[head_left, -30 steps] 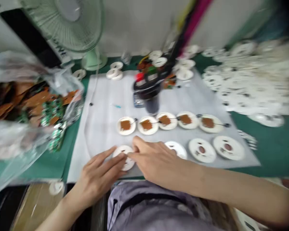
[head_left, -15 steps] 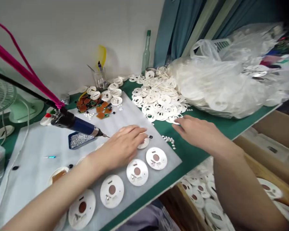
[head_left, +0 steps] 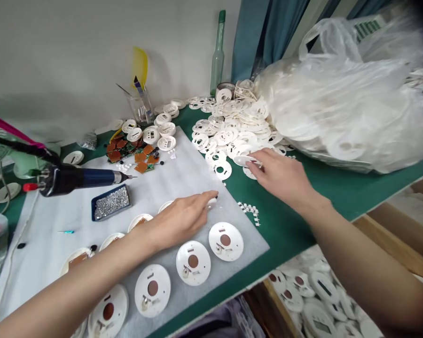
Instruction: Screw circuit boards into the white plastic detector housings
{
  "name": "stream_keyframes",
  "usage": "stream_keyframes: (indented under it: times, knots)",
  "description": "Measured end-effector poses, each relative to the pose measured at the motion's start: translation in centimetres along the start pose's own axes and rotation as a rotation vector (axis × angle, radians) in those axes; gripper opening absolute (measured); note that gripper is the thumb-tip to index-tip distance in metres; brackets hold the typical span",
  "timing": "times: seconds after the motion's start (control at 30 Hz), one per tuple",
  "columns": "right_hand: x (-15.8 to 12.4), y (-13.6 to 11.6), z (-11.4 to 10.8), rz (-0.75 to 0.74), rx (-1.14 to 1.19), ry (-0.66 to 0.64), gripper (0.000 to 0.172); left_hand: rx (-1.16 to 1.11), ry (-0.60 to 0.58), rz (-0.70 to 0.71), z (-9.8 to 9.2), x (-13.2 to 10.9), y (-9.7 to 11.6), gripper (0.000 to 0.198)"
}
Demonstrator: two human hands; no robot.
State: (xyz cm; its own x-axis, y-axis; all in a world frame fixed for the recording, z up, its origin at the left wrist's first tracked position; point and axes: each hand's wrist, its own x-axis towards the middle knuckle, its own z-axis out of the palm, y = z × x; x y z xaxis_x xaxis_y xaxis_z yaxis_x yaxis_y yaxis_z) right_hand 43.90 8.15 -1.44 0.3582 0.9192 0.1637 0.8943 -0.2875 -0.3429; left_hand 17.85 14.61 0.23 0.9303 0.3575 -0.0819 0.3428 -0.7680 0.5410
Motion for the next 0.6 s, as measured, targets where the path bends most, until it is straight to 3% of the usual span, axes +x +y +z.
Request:
stream_keyframes:
  times: [0.1, 0.2, 0.3, 0.4, 0.6]
  knots:
    - [-2.6, -0.8, -1.3, 0.098, 0.220, -0.057, 0.046, 0.028, 0.015, 0.047, 0.2, -0.2, -0.2, 0.043]
    - [-5.0, -1.7, -1.4, 0.103, 0.470, -0.287, 0.061, 0.087, 0.009, 0.060, 0.2, -0.3, -0.2, 0.044]
    - [-6.1, -2.0, -0.6, 0.074, 0.556, -0.438, 0.063, 0.135, 0.011, 0.076, 0.3, -0.3, -0.2, 0.043]
    - [-6.2, -1.8, 0.2, 0.048, 0.515, -0.430, 0.059, 0.146, 0.024, 0.106, 0.4, -0.4, -0.3, 0.043]
    - [-5.9, -1.3, 0.3, -0.009, 0.335, -0.289, 0.042, 0.125, 0.028, 0.148, 0.6, -0.6, -0.4, 0.040]
